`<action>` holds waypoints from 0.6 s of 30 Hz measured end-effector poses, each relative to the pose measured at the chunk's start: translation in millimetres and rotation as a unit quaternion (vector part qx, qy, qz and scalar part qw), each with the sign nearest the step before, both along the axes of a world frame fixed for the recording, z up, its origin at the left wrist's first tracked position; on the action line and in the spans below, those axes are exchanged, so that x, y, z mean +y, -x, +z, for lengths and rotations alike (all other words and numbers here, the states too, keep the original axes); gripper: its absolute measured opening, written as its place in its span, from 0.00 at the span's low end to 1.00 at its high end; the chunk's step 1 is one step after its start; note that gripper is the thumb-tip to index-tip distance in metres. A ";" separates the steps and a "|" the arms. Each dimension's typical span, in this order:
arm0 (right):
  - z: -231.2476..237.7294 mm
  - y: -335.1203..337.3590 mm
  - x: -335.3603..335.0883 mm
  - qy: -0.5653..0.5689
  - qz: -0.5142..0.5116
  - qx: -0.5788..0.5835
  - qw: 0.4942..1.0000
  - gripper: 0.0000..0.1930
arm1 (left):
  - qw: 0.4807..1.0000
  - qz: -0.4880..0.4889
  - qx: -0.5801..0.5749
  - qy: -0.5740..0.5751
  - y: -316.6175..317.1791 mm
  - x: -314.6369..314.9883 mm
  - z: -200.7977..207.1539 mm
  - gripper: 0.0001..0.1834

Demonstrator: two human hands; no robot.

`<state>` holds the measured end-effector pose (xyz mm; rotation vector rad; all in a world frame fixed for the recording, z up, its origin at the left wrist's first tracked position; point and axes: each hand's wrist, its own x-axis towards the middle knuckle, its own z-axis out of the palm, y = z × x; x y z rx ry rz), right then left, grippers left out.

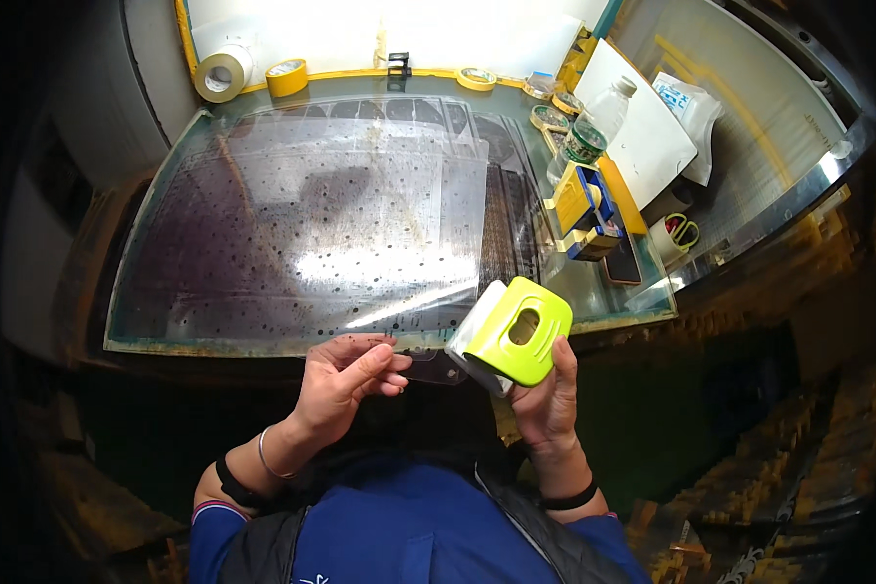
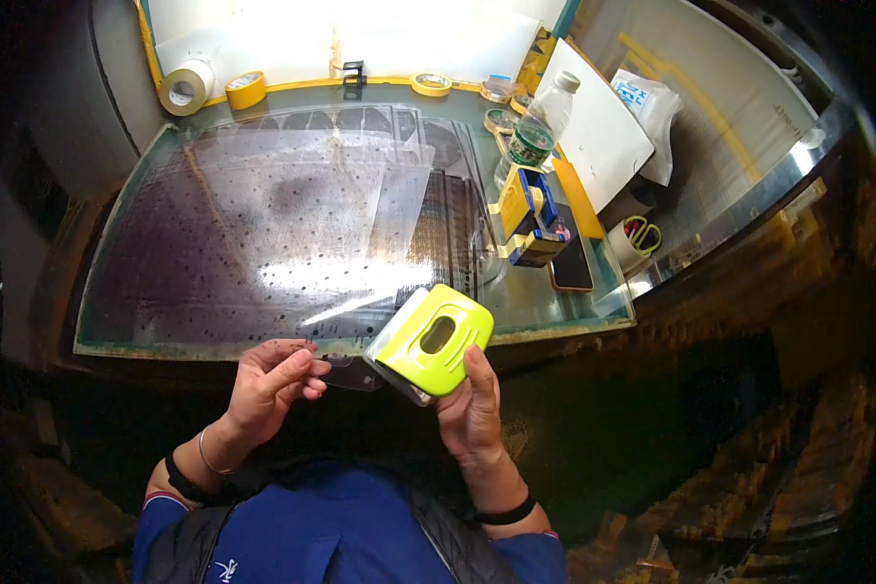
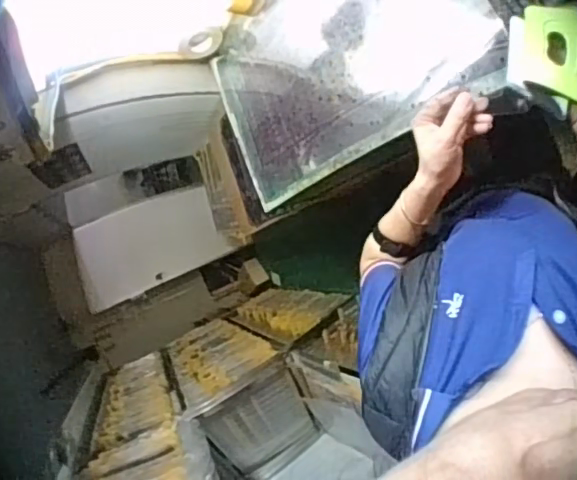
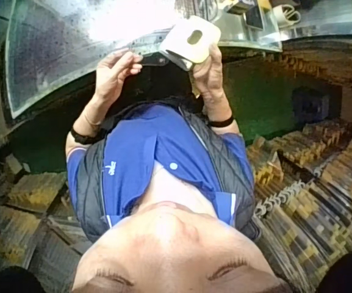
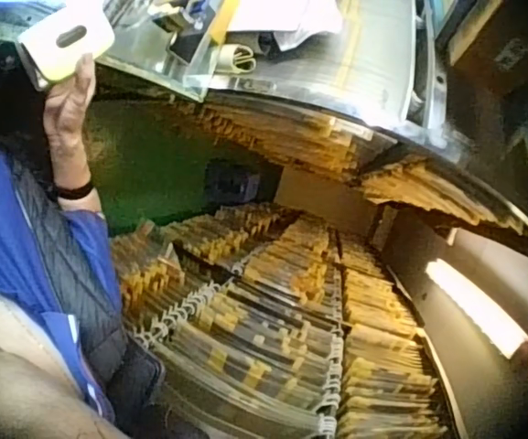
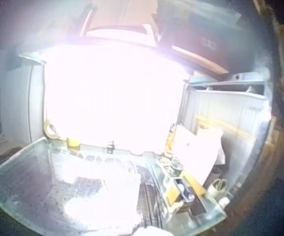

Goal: Cleaning and inspecting a large plastic film sheet using a handheld squeegee tool on a backlit table.

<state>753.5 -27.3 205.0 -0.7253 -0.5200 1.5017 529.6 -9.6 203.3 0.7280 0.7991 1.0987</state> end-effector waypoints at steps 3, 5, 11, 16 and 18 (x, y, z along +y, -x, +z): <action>1.4 5.8 -0.1 -0.005 -0.001 -0.013 1.000 0.29 | 1.000 -0.001 -0.010 0.000 -1.4 0.0 -0.4 0.09; 1.6 9.0 0.1 -0.006 0.000 0.014 1.000 0.29 | 1.000 -0.001 -0.015 -0.001 -1.8 -0.1 0.0 0.09; -1.4 11.3 1.1 -0.009 0.008 0.036 0.999 0.29 | 1.000 0.003 -0.014 0.009 -1.9 -0.6 -0.1 0.09; -0.9 13.8 0.7 -0.006 0.000 0.034 0.999 0.29 | 1.000 0.004 -0.021 0.006 -3.3 -0.5 0.4 0.09; 0.8 15.6 0.9 -0.007 0.001 0.036 0.999 0.29 | 1.000 0.005 -0.022 0.006 -3.6 -0.5 0.0 0.09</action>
